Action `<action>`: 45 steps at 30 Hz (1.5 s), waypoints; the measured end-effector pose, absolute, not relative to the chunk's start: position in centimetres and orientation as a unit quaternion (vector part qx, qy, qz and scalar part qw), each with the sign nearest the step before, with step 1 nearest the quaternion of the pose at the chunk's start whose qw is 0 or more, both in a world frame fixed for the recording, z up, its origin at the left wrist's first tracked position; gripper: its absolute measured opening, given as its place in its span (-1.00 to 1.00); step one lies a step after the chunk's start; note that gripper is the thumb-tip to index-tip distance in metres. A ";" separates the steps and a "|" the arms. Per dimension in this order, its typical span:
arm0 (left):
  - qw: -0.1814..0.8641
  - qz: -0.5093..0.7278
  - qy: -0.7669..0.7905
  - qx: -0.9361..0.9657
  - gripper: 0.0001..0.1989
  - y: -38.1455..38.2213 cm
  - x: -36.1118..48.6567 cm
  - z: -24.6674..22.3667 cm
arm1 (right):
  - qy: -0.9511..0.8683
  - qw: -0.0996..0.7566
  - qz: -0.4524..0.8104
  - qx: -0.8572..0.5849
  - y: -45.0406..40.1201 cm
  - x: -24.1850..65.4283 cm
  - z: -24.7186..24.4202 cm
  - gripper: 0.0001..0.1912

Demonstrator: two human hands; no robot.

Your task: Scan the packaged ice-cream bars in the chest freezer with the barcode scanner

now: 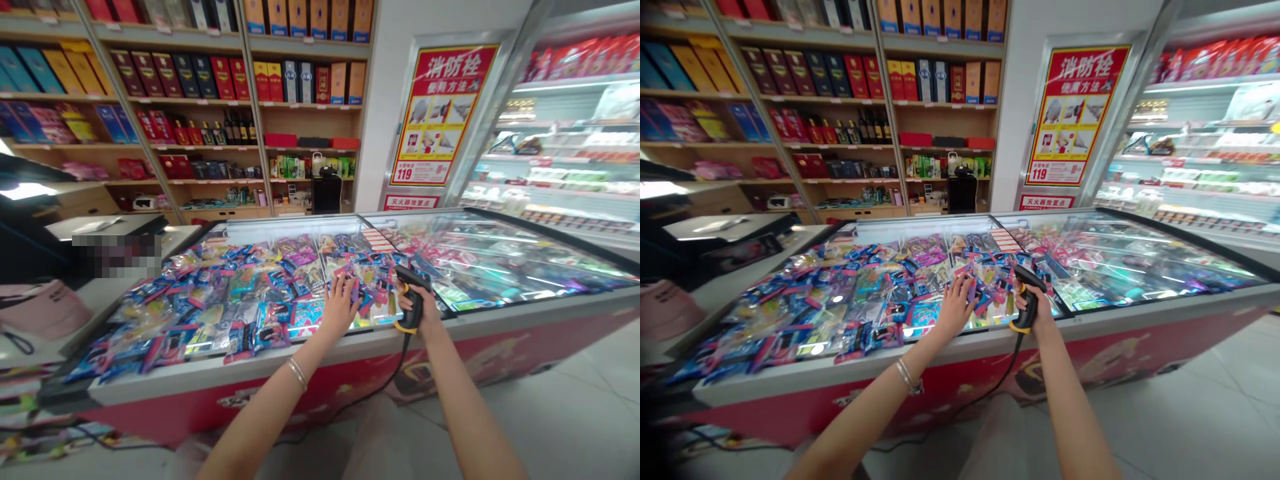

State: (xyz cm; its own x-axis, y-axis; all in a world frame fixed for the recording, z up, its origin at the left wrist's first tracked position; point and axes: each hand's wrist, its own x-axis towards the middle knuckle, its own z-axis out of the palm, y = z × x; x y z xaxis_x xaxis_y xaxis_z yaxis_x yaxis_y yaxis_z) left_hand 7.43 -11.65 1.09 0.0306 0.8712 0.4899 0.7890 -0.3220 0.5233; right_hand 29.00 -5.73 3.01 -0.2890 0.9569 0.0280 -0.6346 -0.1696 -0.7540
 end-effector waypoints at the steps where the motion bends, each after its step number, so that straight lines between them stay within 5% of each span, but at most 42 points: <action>1: 0.042 0.372 0.586 0.719 -0.47 -11.7 7.4 1.1 | -0.332 0.550 0.732 -0.225 -5.6 29.0 2.8 -0.86; 10: -0.001 0.314 0.613 0.725 -0.42 -12.3 7.5 1.6 | -0.299 0.552 0.749 -0.211 -5.0 29.2 2.3 -0.77; 17: 0.054 0.364 0.580 0.727 -0.57 -12.1 5.4 2.8 | -0.333 0.565 0.713 -0.248 -5.4 28.5 3.1 -0.81; 22: -0.006 0.442 0.575 0.689 -0.60 -11.9 -0.5 6.3 | -0.376 0.533 0.725 -0.223 -7.0 24.9 6.4 -0.82; 28: -0.031 0.428 0.659 0.618 -0.59 -11.4 -10.1 7.1 | -0.406 0.467 0.766 -0.174 -9.0 15.9 9.1 -0.87; 34: -0.011 0.307 0.671 0.675 -0.45 -10.6 -14.5 3.9 | -0.388 0.349 0.843 -0.128 -10.7 5.8 7.4 -0.85; 37: -0.019 0.280 0.653 0.704 -0.56 -10.2 -15.7 2.6 | -0.387 0.306 0.861 -0.119 -11.0 1.9 6.2 -0.83; 40: -0.013 0.277 0.651 0.707 -0.64 -10.6 -18.0 2.1 | -0.390 0.270 0.871 -0.127 -10.6 -0.4 5.3 -0.83; 45: 0.065 0.405 0.663 0.626 -0.47 -12.0 -22.4 2.2 | -0.376 0.248 0.883 -0.130 -9.2 -1.2 4.1 -0.82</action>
